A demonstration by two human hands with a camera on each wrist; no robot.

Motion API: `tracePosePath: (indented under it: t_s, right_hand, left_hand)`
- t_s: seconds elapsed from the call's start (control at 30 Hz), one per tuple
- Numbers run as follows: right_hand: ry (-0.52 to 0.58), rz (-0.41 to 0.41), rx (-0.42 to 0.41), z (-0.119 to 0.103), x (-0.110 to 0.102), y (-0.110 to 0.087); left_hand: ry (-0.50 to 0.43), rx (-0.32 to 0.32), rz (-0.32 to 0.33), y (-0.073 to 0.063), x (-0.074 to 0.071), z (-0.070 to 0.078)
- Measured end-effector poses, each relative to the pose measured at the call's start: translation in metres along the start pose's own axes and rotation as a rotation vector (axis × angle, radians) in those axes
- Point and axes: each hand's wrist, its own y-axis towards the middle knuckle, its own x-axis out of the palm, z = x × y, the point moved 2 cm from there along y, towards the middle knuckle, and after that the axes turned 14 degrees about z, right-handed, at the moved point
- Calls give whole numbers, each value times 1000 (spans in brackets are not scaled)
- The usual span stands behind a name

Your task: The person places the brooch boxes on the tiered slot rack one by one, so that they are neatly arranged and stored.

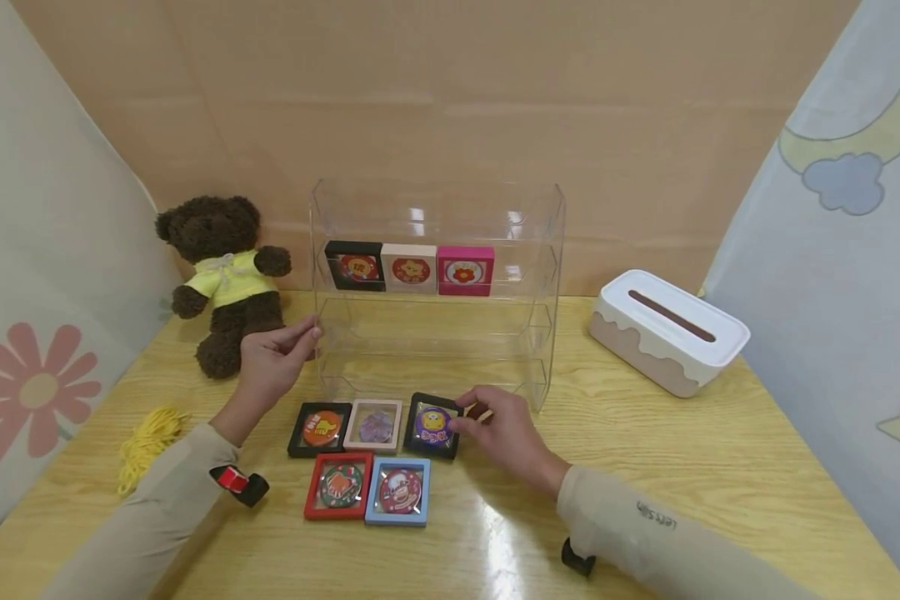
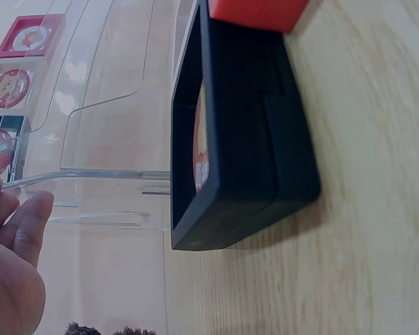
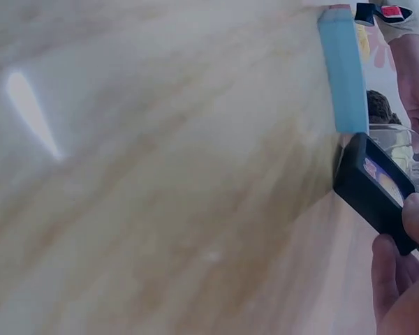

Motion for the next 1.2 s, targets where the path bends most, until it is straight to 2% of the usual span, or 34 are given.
tracePosePath:
  t_s: [0.2, 0.33, 0.47, 0.6, 0.87, 1.2]
  right_hand:
    - [35, 8, -75, -2, -6, 4]
    - [21, 8, -93, -5, -11, 8]
    - [-12, 20, -117, -11, -19, 15]
    - [-36, 51, -182, -16, -29, 24]
    - [-117, 177, -322, -23, -54, 42]
    - [-121, 306, -362, -30, -83, 66]
  left_hand:
    - [-12, -13, 1, -2, -1, -1]
    - [-9, -17, 2, -3, -2, -1]
    - [-5, 4, 5, -4, -1, 0]
    - [0, 21, 7, -3, 0, 2]
    - [-31, 23, 1, -1, 0, 1]
    - [-15, 35, 0, 1, 0, 1]
